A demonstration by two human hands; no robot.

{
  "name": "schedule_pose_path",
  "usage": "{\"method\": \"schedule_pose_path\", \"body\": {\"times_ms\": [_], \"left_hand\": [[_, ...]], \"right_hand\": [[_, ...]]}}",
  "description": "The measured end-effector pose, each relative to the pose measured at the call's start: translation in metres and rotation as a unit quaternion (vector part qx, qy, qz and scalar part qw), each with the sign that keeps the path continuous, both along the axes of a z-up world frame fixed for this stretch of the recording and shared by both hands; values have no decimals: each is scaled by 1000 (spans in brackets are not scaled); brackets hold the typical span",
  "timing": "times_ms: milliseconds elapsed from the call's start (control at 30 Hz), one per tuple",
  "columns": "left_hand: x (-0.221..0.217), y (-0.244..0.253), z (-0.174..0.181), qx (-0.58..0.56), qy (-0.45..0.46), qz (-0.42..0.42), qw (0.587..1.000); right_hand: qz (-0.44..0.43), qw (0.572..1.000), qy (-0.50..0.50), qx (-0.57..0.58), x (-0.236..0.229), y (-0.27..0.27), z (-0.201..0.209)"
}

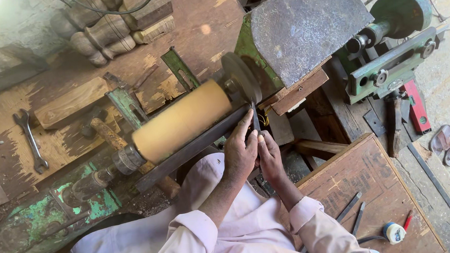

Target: The person uses a lathe to shape a piece of wood, holding a chisel against the rotating timber to carve and smooth it while wood shavings collect on the workbench.

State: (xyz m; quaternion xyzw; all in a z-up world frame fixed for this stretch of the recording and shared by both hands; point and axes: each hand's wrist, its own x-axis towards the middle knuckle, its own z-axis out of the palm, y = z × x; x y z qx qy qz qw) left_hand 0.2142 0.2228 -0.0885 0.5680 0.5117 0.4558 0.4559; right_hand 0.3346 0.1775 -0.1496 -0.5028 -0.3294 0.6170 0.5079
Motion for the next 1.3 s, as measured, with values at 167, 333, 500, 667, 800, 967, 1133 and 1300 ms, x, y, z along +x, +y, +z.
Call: {"method": "schedule_pose_path", "body": {"times_ms": [167, 333, 500, 667, 800, 967, 1133, 1300], "left_hand": [[-2, 0, -1, -22, 11, -15, 1000], [-5, 2, 0, -25, 4, -30, 999], [-8, 2, 1, -19, 14, -36, 999], [-9, 3, 3, -52, 11, -42, 998], [-9, 4, 2, -31, 13, -39, 999], [-10, 4, 4, -53, 23, -43, 997], [-11, 5, 2, -41, 22, -46, 998], [-10, 5, 0, -41, 31, -45, 998]], "right_hand": [[6, 1000, -3, 3, 1, -1, -2], [12, 1000, -14, 4, 0, 0, -2], [8, 1000, -23, 3, -2, -2, -4], [7, 999, -38, -1, -5, -2, -1], [-1, 999, -39, -4, -7, -2, -2], [-7, 1000, -25, -10, -7, -5, -5], [-11, 1000, -4, -16, -8, -4, -8], [-13, 1000, -4, -15, -9, -4, -5]]}}
